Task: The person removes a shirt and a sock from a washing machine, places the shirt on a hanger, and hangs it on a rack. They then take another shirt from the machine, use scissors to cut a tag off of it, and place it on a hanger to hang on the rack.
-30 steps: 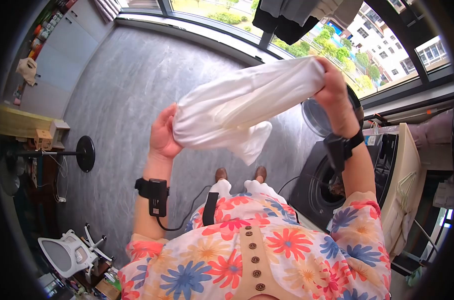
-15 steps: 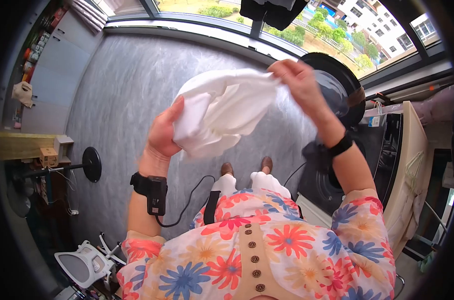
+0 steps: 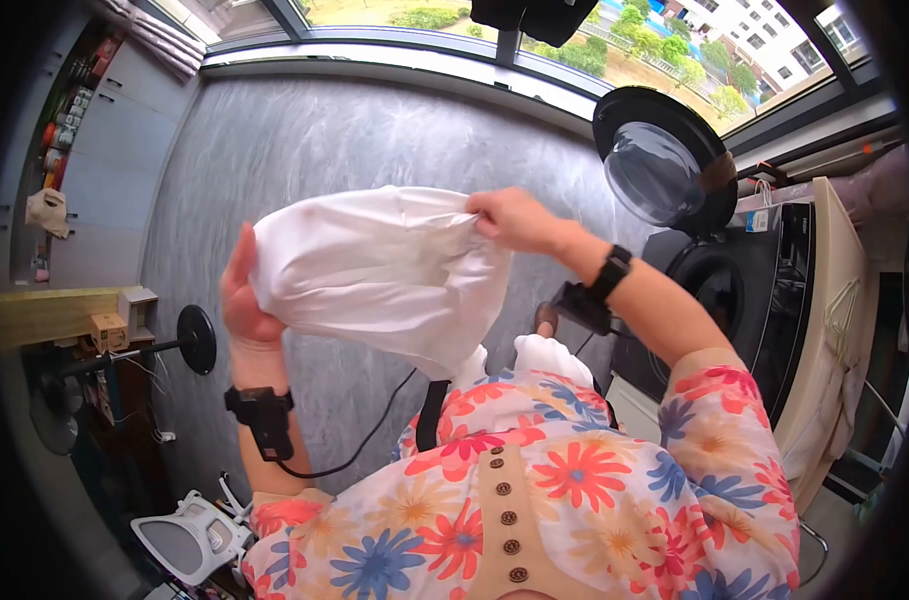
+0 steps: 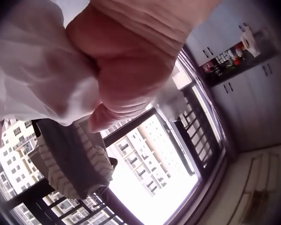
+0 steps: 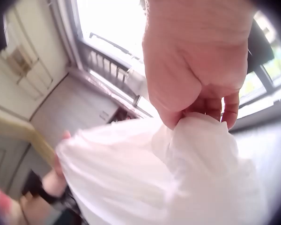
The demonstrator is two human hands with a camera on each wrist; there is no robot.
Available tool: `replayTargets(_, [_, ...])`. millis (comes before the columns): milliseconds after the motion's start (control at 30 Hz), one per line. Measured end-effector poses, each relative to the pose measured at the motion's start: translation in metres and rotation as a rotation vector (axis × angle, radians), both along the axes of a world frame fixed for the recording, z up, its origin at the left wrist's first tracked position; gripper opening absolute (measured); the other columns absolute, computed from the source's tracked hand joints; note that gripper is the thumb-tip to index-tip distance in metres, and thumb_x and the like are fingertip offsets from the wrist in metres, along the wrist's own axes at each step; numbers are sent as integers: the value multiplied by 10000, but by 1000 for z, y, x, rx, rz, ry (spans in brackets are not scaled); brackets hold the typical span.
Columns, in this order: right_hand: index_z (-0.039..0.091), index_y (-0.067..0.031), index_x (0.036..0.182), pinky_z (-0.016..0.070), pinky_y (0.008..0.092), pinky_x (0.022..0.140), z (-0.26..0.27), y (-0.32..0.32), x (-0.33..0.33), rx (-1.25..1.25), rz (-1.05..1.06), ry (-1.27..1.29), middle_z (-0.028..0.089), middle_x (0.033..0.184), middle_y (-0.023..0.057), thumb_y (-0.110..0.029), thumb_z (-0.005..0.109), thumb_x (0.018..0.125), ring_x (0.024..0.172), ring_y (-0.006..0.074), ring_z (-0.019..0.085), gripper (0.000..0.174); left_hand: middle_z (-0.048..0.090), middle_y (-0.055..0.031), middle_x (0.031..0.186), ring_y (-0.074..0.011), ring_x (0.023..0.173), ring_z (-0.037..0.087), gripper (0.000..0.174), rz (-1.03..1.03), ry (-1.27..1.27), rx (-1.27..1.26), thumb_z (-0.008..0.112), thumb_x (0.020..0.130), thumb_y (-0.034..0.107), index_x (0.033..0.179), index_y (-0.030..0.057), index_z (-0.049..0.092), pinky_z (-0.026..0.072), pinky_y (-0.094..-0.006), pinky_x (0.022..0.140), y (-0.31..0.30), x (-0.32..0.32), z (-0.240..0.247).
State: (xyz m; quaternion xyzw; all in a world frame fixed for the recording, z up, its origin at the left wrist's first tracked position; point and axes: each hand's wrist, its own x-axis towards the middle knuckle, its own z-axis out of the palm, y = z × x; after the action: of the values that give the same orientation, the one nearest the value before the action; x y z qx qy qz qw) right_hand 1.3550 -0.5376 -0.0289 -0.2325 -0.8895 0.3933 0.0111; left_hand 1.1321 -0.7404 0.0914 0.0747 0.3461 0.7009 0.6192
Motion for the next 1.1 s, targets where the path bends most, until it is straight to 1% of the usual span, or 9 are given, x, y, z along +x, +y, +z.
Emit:
replayTargets(167, [600,-23,905,464,266,626,55,16,20,-596,-26,97,614,762,53,-125,536,768,678,137,576,183,601,-108,973,-166,843,576,306,-80,876,-331,536,850,214,1034,-28,559,452,-272,760,-18,-62,-32])
replayTargets(233, [594,3,896,452,213,629,70,16,20,-1153,-168,310,592,789,5,-122,529,801,705,68,550,170,608,-59,896,-114,767,558,234,66,994,-421,584,816,140,987,-19,578,436,-225,699,-2,-50,-43])
replayTargets(300, [581,14,939,485,220,656,74,19,15,-1236,-134,350,609,843,23,-92,537,809,726,80,587,174,615,-33,815,-93,724,543,181,390,1831,-412,596,784,113,921,-5,603,437,-232,684,16,-22,-54])
replayTargets(433, [574,15,980,491,229,675,93,14,9,-1295,-143,420,609,862,41,-100,537,813,743,94,597,206,608,-57,873,-97,755,532,154,-187,1147,-191,563,787,75,914,7,617,437,-246,694,40,62,-67])
replayTargets(600, [583,2,961,480,227,642,112,6,9,-1348,-108,454,608,851,35,-158,555,827,734,95,590,211,602,-49,925,-112,772,539,245,5,768,101,576,780,83,1017,23,574,444,-257,679,96,104,-100])
replayTargets(767, [582,9,961,476,229,681,129,5,23,-1360,-61,462,608,855,38,-149,561,826,742,91,586,209,606,-101,914,-204,829,576,305,-270,1181,207,646,710,165,982,47,570,458,-325,702,118,113,-153])
replayTargets(833, [579,15,963,478,230,676,138,6,32,-1344,-24,508,608,860,47,-141,558,825,746,92,586,210,606,-148,929,-299,842,582,349,-557,1745,165,647,683,205,986,47,573,459,-379,710,114,108,-195])
replayTargets(1033, [575,17,962,481,209,645,138,37,70,-1213,-128,661,615,831,38,-109,555,818,704,80,588,193,620,-169,847,-295,801,596,233,-1001,1642,-427,587,728,204,896,48,631,460,-365,722,95,116,-144])
replayTargets(1100, [576,17,958,477,210,638,129,60,91,-993,-425,668,613,823,31,-127,561,823,698,76,584,197,629,-148,834,-260,790,600,224,-829,1447,-378,570,756,204,892,40,638,458,-354,724,81,95,-134])
